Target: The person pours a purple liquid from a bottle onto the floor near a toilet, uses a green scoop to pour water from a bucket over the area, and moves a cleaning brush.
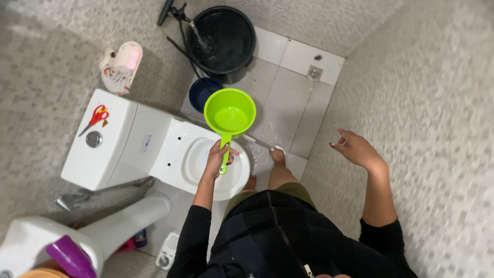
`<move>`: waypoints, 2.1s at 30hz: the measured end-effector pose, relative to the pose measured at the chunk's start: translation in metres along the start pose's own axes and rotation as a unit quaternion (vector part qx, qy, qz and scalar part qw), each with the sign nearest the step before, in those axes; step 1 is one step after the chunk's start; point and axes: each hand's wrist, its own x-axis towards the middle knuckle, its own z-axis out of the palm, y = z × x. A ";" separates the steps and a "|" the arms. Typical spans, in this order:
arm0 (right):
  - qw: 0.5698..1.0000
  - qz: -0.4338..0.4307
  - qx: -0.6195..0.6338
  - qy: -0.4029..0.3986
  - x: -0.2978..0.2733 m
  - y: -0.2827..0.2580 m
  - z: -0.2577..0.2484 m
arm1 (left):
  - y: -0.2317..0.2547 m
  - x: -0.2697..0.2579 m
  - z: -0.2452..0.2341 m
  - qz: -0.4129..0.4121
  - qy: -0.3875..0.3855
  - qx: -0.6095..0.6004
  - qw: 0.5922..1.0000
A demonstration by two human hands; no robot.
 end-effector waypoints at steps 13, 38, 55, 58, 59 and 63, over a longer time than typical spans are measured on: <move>0.982 -0.161 -0.076 -0.070 0.128 -0.078 -0.035 | -0.014 -0.003 0.032 0.054 0.145 -0.096 0.983; 0.959 -0.205 -0.167 -0.103 0.188 -0.124 0.006 | -0.018 -0.022 -0.009 0.115 0.240 -0.142 0.953; 0.976 -0.128 -0.163 -0.061 0.222 -0.020 0.007 | -0.033 -0.004 -0.010 0.097 0.241 -0.143 0.955; 0.985 -0.136 -0.106 -0.024 0.226 -0.008 0.008 | -0.028 0.005 -0.018 0.091 0.234 -0.130 0.959; 0.986 -0.128 -0.105 -0.023 0.224 0.000 0.009 | -0.027 0.008 -0.019 0.085 0.233 -0.122 0.961; 0.990 -0.086 -0.109 -0.013 0.218 0.020 0.013 | -0.014 0.025 -0.018 0.075 0.220 -0.093 0.968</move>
